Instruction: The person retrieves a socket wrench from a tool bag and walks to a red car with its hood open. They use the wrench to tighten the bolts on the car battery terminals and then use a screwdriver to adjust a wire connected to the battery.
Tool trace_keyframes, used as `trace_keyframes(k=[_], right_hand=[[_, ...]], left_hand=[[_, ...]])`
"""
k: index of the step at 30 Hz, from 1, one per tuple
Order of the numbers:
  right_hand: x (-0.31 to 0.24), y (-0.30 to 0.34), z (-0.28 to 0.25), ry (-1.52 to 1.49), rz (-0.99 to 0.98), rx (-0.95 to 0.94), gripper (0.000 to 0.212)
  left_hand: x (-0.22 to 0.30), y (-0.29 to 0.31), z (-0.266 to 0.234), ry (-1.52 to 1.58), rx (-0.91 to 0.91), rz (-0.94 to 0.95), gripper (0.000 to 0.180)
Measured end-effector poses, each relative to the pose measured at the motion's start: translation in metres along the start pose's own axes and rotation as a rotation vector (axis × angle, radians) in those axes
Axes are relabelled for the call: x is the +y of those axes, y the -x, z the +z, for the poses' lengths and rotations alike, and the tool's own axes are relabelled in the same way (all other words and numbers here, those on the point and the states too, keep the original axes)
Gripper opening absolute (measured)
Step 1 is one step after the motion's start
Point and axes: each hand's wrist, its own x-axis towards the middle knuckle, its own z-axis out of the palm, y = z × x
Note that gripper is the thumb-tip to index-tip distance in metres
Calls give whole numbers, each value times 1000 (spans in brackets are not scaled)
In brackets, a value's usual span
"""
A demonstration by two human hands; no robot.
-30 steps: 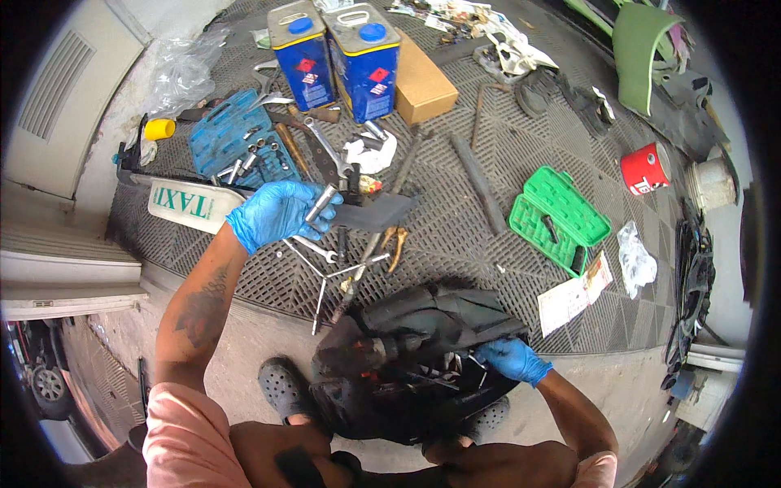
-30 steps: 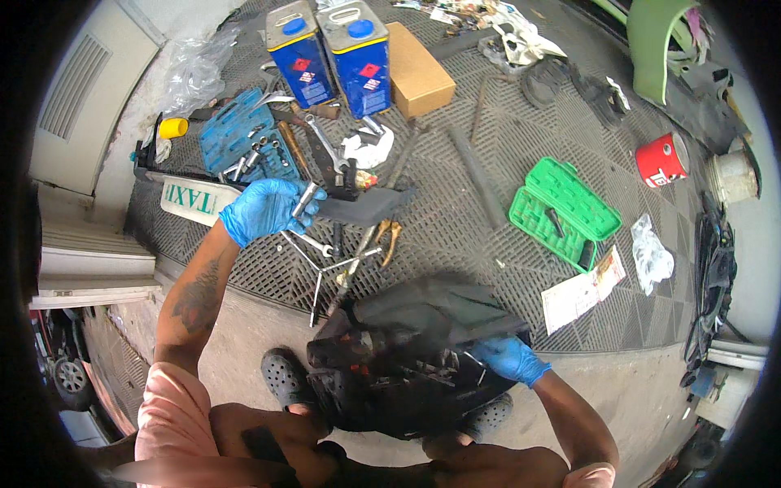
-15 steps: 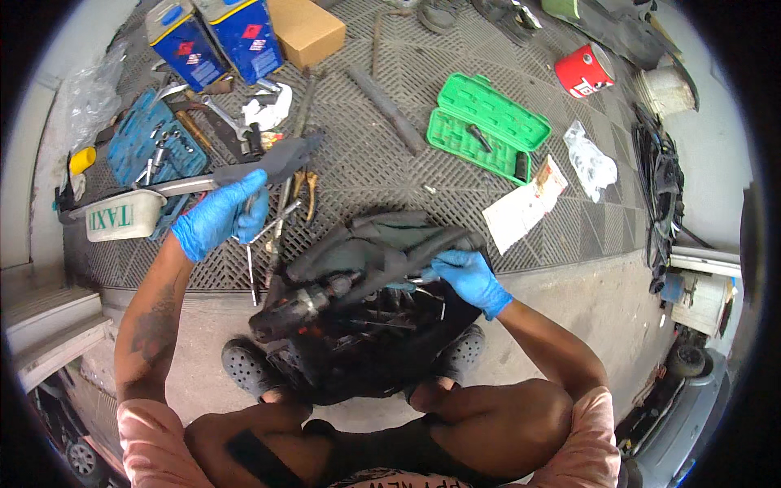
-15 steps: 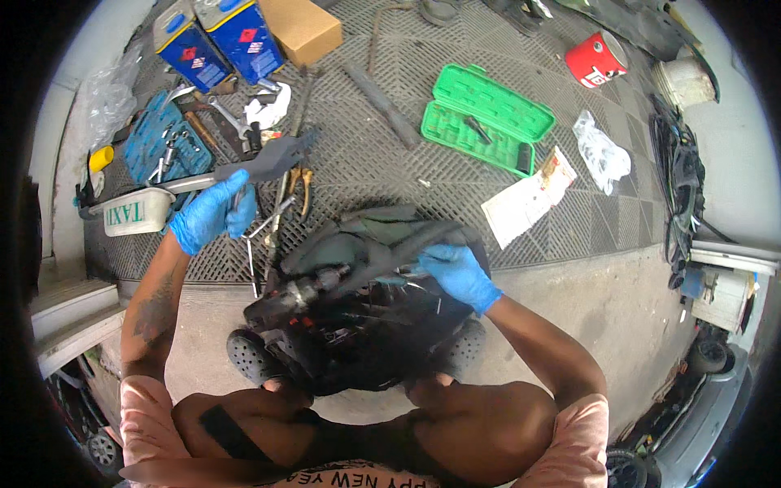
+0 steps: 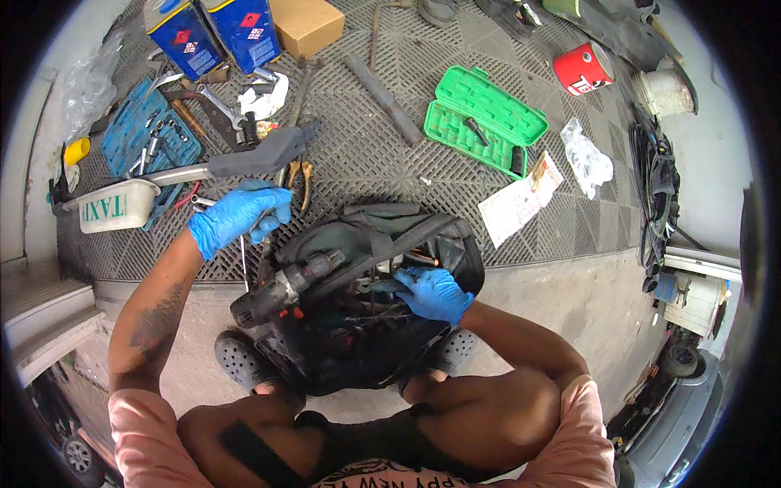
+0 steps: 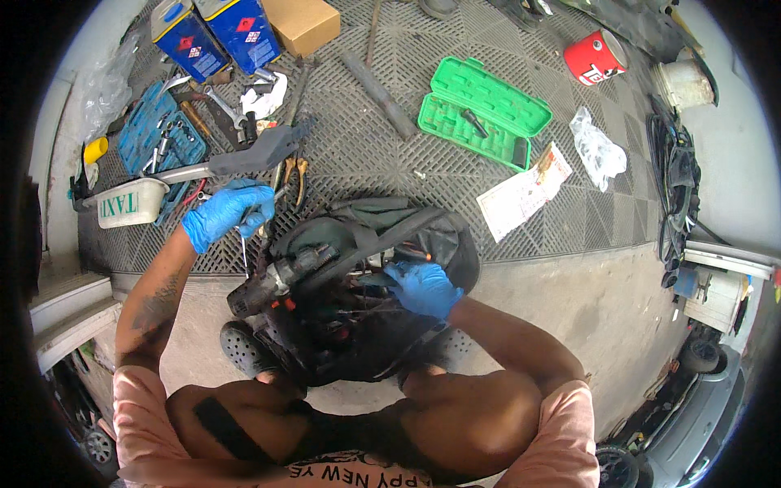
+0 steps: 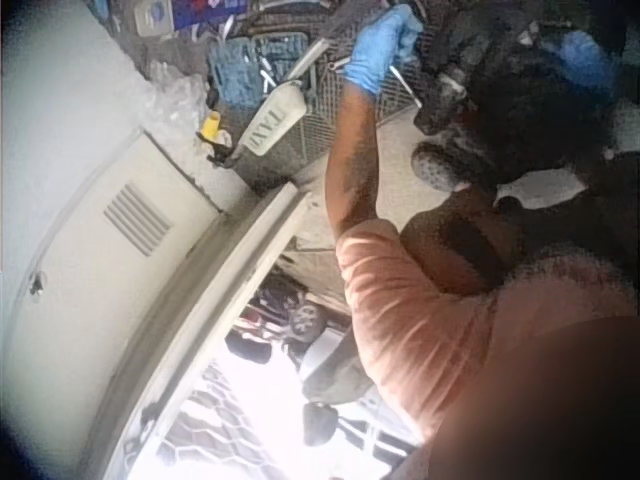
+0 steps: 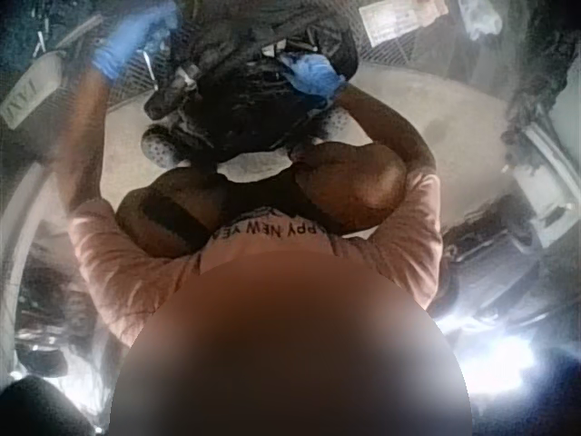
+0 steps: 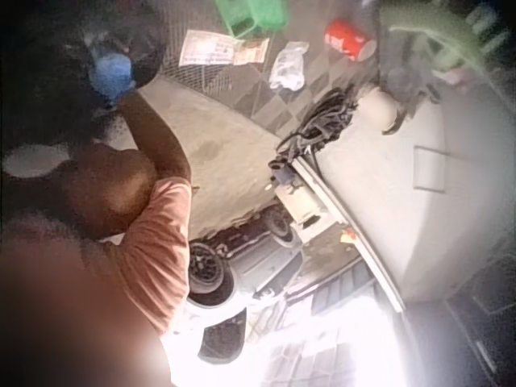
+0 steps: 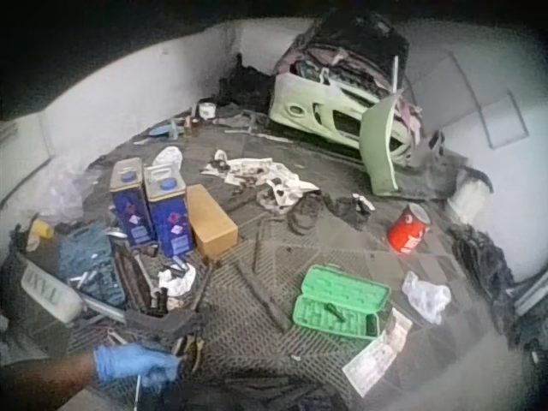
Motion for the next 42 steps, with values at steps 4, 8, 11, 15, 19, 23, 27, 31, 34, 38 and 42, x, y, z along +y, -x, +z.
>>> trace_keyframes(k=[4, 8, 11, 15, 19, 23, 27, 31, 34, 38, 42], right_hand=[[9, -34, -95, -536, -60, 92, 31], [-2, -41, -163, -1337, 170, 232, 17], [-19, -47, -177, -1605, 143, 296, 14], [-39, -50, -184, -1635, 178, 331, 11], [-46, -47, -188, -1694, 193, 311, 10], [-28, -45, -194, -1470, -98, -50, 45], [-19, -43, -212, -1701, -146, -589, 101], [-11, -49, -196, -1845, 196, -589, 82], [-34, -60, -160, -1453, 359, -693, 58], [-54, -56, -119, -1634, 357, -469, 69], [-42, -54, -120, -1739, 287, -419, 78]], left_hand=[[-8, 11, 2, -25, -149, 18, 30], [-3, 7, 29, -153, -261, 73, 33], [-6, 4, 46, -64, -357, -40, 41], [-5, 6, 59, 178, -483, 1, 48], [-3, 15, 69, 348, -402, 11, 35], [-3, 20, 80, 312, -307, 47, 25], [-14, 14, 73, 241, -301, 94, 25], [3, 21, 74, 43, -368, 18, 24], [-6, 19, 83, 58, -345, 208, 28], [9, 22, 89, -150, -311, 457, 37], [26, 28, 70, -330, -509, 298, 25]])
